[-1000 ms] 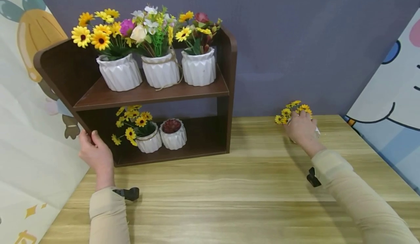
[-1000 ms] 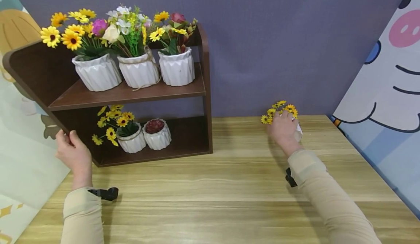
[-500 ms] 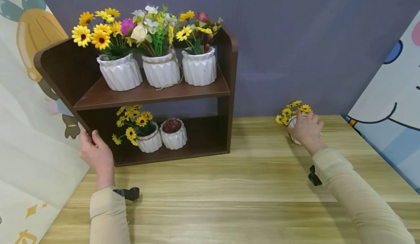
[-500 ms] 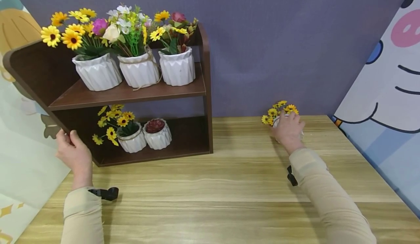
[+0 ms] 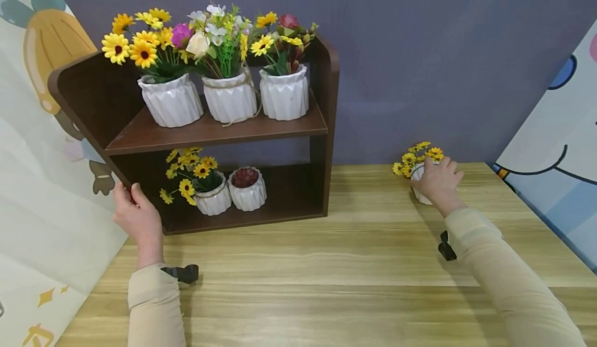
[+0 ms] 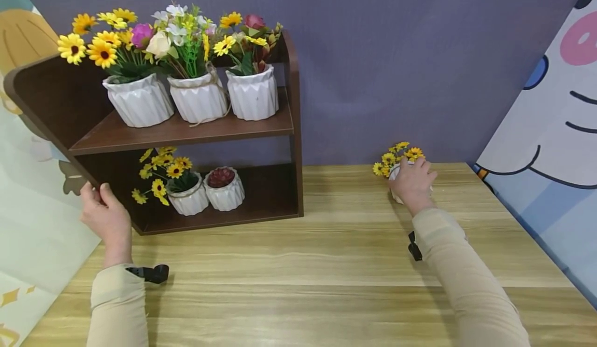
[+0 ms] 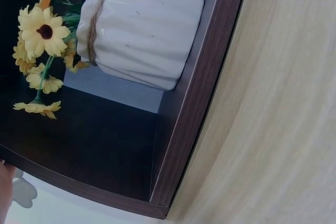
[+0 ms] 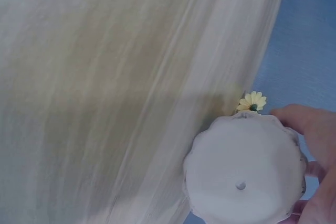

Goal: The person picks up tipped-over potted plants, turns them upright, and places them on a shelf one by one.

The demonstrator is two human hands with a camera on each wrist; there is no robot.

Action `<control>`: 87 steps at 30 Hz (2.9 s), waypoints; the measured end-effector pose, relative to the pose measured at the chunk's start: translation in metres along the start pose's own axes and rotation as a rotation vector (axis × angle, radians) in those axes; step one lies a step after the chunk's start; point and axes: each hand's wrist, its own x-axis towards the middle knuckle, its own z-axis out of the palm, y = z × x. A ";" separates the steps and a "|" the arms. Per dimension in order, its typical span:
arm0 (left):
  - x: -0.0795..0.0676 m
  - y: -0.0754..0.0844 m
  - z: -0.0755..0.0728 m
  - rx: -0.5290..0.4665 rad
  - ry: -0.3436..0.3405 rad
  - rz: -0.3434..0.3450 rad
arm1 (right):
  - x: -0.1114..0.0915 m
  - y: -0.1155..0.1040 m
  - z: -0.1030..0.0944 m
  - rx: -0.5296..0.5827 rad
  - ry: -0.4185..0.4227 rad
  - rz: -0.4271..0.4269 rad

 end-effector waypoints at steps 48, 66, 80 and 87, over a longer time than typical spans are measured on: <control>-0.002 0.003 -0.001 0.010 -0.008 -0.038 | -0.070 0.030 0.001 0.361 0.306 -0.068; -0.001 0.002 0.000 0.016 -0.009 -0.060 | -0.089 0.041 0.009 0.446 0.404 0.077; -0.002 0.003 0.000 0.031 -0.010 -0.065 | -0.096 0.054 0.015 0.464 0.423 0.079; -0.002 0.000 0.000 0.032 -0.007 -0.058 | -0.099 0.058 0.012 0.467 0.292 0.101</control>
